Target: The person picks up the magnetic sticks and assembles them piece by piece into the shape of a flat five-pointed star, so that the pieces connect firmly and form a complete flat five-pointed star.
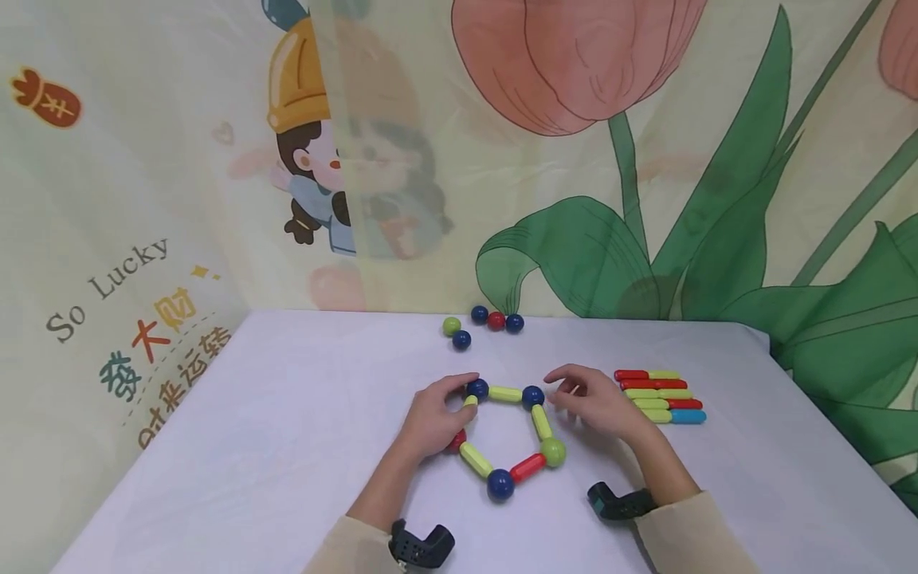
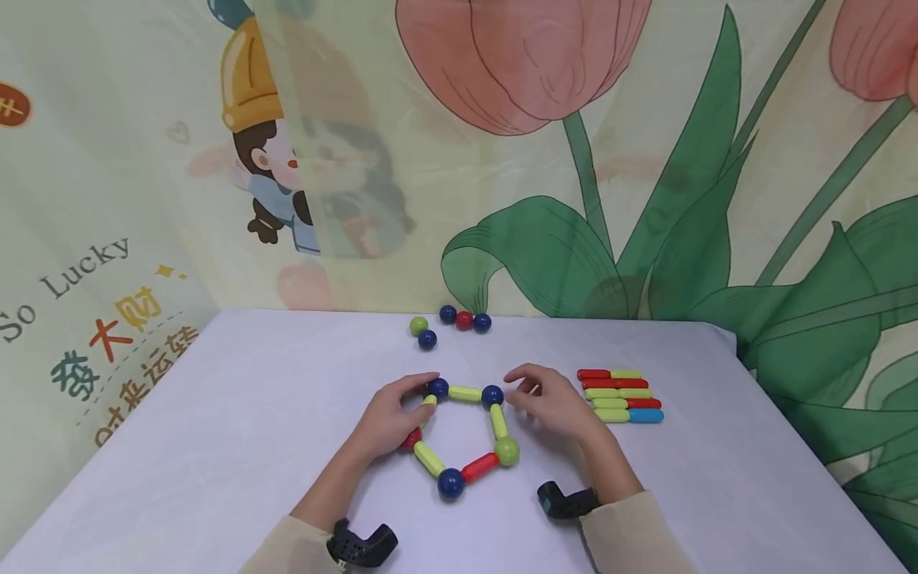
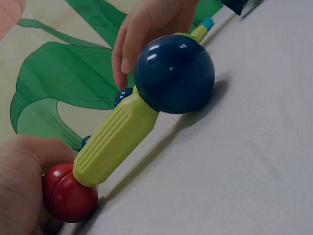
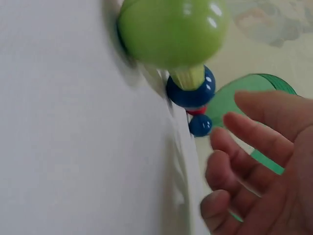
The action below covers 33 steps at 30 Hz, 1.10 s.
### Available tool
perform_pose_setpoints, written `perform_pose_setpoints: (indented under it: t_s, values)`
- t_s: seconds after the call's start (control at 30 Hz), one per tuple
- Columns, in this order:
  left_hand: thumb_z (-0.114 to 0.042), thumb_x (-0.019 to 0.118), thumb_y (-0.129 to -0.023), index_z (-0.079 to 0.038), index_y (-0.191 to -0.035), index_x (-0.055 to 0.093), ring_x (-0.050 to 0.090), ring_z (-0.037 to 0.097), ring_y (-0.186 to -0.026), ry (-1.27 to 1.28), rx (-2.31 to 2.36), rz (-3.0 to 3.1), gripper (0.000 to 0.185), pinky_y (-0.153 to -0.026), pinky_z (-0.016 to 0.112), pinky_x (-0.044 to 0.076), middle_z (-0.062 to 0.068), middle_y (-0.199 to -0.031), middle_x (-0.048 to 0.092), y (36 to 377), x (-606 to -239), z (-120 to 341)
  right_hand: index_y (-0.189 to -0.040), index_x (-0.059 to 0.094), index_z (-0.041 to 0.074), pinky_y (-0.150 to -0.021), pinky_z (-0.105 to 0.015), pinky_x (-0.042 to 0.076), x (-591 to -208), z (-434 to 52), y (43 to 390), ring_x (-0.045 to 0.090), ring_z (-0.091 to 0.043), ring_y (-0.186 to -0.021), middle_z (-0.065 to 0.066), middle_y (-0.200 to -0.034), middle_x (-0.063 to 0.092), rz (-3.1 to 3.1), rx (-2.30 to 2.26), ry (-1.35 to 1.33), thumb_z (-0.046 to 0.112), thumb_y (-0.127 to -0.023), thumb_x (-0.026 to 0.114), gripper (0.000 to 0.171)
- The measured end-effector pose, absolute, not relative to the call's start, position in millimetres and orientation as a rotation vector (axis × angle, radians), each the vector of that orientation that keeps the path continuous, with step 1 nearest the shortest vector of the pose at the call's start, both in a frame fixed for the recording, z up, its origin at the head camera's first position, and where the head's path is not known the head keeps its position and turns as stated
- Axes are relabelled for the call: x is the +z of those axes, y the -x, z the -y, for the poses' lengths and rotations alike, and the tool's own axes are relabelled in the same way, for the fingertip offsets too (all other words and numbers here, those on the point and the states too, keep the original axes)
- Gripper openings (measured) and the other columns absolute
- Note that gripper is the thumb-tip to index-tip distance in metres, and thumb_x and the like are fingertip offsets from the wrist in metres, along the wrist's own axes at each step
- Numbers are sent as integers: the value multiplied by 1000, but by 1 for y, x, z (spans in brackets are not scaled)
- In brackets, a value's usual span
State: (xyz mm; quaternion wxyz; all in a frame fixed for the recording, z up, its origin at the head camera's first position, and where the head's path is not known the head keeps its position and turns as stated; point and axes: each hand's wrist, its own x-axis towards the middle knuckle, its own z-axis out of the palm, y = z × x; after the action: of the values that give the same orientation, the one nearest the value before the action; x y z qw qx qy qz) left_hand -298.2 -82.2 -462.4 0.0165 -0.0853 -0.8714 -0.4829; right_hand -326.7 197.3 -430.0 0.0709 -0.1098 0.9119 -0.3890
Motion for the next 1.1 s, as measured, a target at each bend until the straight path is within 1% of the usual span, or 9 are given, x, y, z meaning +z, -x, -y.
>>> perform_pose_setpoints:
  t_s: [0.2,0.3,0.43,0.5,0.6,0.8,0.9,1.0,1.1]
  values:
    - [-17,70,-94,-24,-140,65,52,29,-142,284,-1483,2698,47,-117,53,41,4,-142,65,299,-463,82,-124,68,9,-71,-27,53,-421,-228,309,58,-25,-96,-14,-117,68,-3005,-1195,181,22,-99,68,28]
    - [-16,70,-93,-23,-139,65,53,29,-142,269,-1474,2693,47,-117,54,41,4,-141,66,299,-462,82,-125,68,7,-67,-26,52,-420,-248,298,59,-27,-97,-17,-118,69,-3102,-1174,160,21,-101,65,28]
    - [-16,69,-93,-23,-138,67,54,29,-141,245,-1471,2684,45,-117,54,41,5,-140,67,298,-463,83,-130,64,5,-68,-23,51,-421,-274,288,59,-30,-100,-21,-120,67,-3169,-1084,139,23,-101,64,34]
    - [-16,68,-93,-23,-137,67,55,29,-140,240,-1476,2677,45,-117,53,41,4,-138,68,298,-465,83,-132,62,4,-69,-22,51,-423,-285,284,60,-33,-101,-23,-122,65,-3181,-1010,125,23,-100,65,38]
    - [-16,68,-94,-22,-137,67,57,29,-137,240,-1488,2655,43,-116,54,42,4,-135,69,297,-466,82,-130,62,1,-67,-22,51,-425,-301,280,61,-34,-99,-23,-119,64,-3185,-899,146,22,-97,69,39]
    - [-16,68,-93,-22,-136,68,58,28,-136,225,-1488,2639,43,-115,53,43,4,-133,70,295,-469,82,-120,69,1,-63,-24,49,-432,-316,278,57,-27,-90,-20,-114,64,-3162,-789,177,13,-90,76,33]
    - [-16,68,-93,-22,-136,68,58,28,-135,232,-1490,2636,43,-115,54,43,4,-133,70,295,-469,82,-122,68,1,-66,-27,51,-434,-316,280,55,-26,-89,-21,-116,63,-3125,-763,151,12,-88,78,37]
    - [-17,68,-94,-23,-136,68,58,27,-136,235,-1500,2635,43,-116,53,43,3,-134,70,296,-468,82,-123,68,1,-71,-34,55,-435,-315,282,56,-27,-90,-25,-119,60,-3104,-730,150,12,-84,81,42]
    - [-17,68,-94,-23,-137,67,57,27,-136,233,-1501,2635,43,-116,53,43,3,-134,70,296,-468,82,-122,69,2,-72,-34,56,-437,-313,283,56,-28,-92,-25,-120,58,-3114,-707,177,13,-82,83,43]
